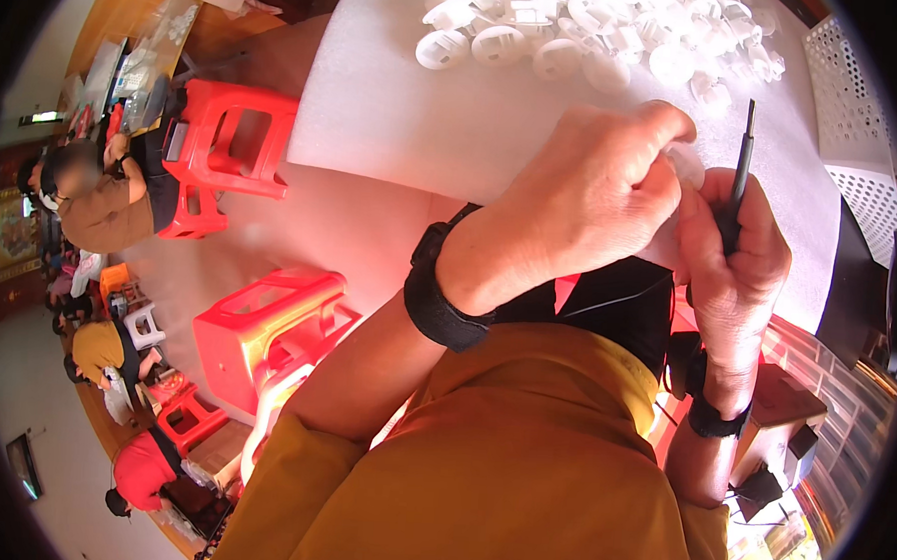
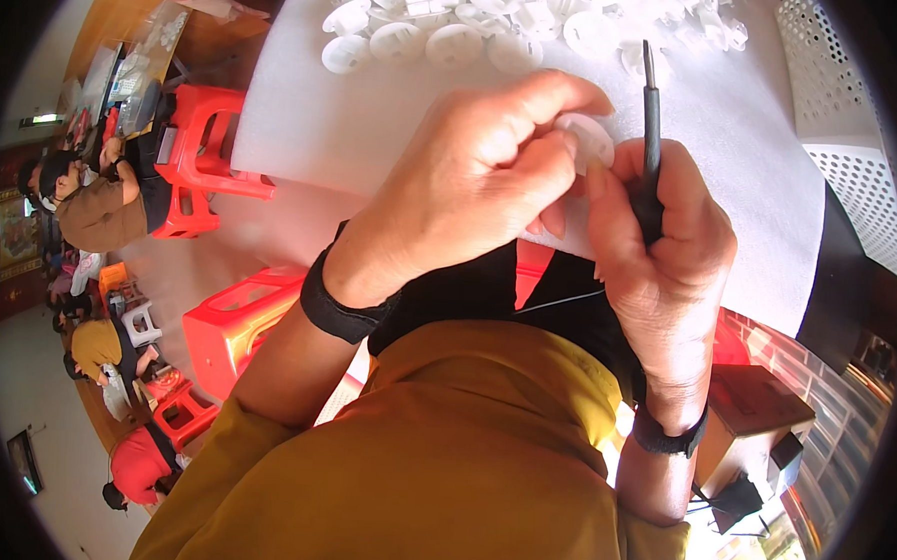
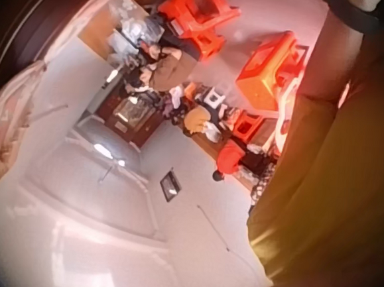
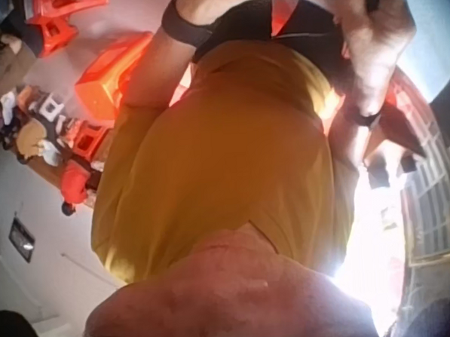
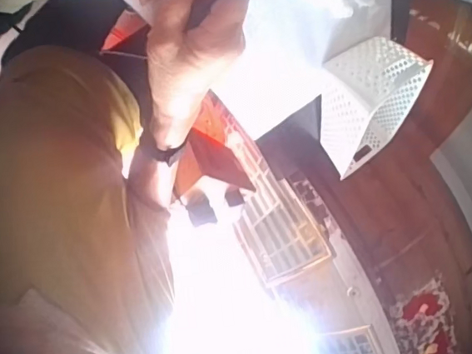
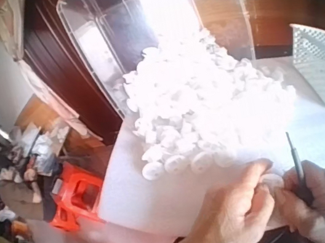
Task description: Assembling or finishing small white plastic components using a handheld tool.
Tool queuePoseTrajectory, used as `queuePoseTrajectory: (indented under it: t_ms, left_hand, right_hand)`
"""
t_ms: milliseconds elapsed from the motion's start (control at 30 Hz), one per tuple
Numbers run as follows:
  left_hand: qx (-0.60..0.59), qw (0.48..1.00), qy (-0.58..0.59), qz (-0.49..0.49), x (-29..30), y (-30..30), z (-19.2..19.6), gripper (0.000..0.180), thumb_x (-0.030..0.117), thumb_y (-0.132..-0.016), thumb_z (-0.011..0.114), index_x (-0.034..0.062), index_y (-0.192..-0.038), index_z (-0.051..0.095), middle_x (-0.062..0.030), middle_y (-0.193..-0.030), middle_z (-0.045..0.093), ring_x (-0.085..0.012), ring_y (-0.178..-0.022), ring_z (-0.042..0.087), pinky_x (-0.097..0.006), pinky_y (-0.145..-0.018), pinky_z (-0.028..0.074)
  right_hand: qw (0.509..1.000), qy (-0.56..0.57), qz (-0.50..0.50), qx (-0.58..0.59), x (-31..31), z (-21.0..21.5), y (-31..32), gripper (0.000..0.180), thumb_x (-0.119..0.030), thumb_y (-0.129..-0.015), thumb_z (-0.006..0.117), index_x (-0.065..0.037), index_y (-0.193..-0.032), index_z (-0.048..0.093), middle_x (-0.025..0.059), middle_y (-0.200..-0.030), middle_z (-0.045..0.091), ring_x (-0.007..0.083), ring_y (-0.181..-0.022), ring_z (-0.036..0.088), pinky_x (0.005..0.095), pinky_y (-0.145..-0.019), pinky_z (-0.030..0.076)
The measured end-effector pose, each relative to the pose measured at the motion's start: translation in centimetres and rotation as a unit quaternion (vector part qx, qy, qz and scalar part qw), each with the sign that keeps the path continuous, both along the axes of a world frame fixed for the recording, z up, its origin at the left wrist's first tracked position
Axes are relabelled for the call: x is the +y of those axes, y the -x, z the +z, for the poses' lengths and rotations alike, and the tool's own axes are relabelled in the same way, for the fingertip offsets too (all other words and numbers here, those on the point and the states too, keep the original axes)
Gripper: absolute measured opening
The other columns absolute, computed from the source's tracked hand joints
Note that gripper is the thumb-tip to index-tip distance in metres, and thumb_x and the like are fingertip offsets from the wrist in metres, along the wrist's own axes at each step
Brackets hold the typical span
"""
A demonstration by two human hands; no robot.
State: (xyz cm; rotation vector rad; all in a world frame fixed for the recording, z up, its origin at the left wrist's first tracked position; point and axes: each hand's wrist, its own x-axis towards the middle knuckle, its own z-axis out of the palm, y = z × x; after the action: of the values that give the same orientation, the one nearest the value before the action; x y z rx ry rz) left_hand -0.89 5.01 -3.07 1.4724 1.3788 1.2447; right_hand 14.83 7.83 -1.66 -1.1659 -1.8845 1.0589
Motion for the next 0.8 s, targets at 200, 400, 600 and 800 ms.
queuePoseTrajectory:
  t_ms: [200,400,600,800]
  left_hand:
    - [-0.158,0.98,0.047,-0.113,-0.2,0.9,0.6,0.033,0.018,-0.099,0.048,0.0005,-0.126,0.055,-0.0068,-0.096,0.065,-0.0114,-0.07,0.063,-0.025,-0.065,0.053]
    - [-0.195,0.975,0.032,-0.104,-0.5,1.2,0.3,0.031,0.017,-0.098,0.05,0.0022,-0.124,0.058,-0.0056,-0.101,0.065,-0.0105,-0.072,0.061,-0.024,-0.068,0.052]
    - [-0.174,0.98,-0.01,-0.094,-0.4,1.3,0.1,0.029,0.015,-0.097,0.051,0.0005,-0.121,0.06,-0.0064,-0.098,0.065,-0.012,-0.076,0.062,-0.024,-0.069,0.052]
    - [-0.15,0.984,-0.004,-0.1,-0.1,1.6,-0.1,0.04,0.02,-0.097,0.05,-0.0096,-0.124,0.052,-0.0162,-0.116,0.06,-0.0171,-0.098,0.06,-0.028,-0.074,0.053]
  right_hand:
    - [0.977,0.173,0.014,0.121,0.6,1.2,-0.8,0.008,-0.008,-0.09,0.061,-0.001,-0.088,0.059,-0.0035,-0.062,0.053,0.001,-0.046,0.043,0.0166,-0.041,0.032]
    - [0.962,0.227,0.049,0.141,1.5,1.5,-0.9,0.011,-0.011,-0.088,0.064,-0.001,-0.087,0.059,-0.0021,-0.058,0.053,0.0028,-0.043,0.042,0.0186,-0.039,0.031]
    - [0.96,0.217,0.091,0.15,1.6,1.6,-1.8,0.015,-0.009,-0.089,0.062,0.002,-0.097,0.059,0.0013,-0.066,0.055,0.0044,-0.049,0.046,0.0177,-0.045,0.035]
    - [0.965,0.214,0.112,0.103,2.4,1.5,-1.8,0.014,-0.01,-0.088,0.064,0.001,-0.093,0.058,0.0014,-0.066,0.058,0.0032,-0.048,0.045,0.0179,-0.043,0.034]
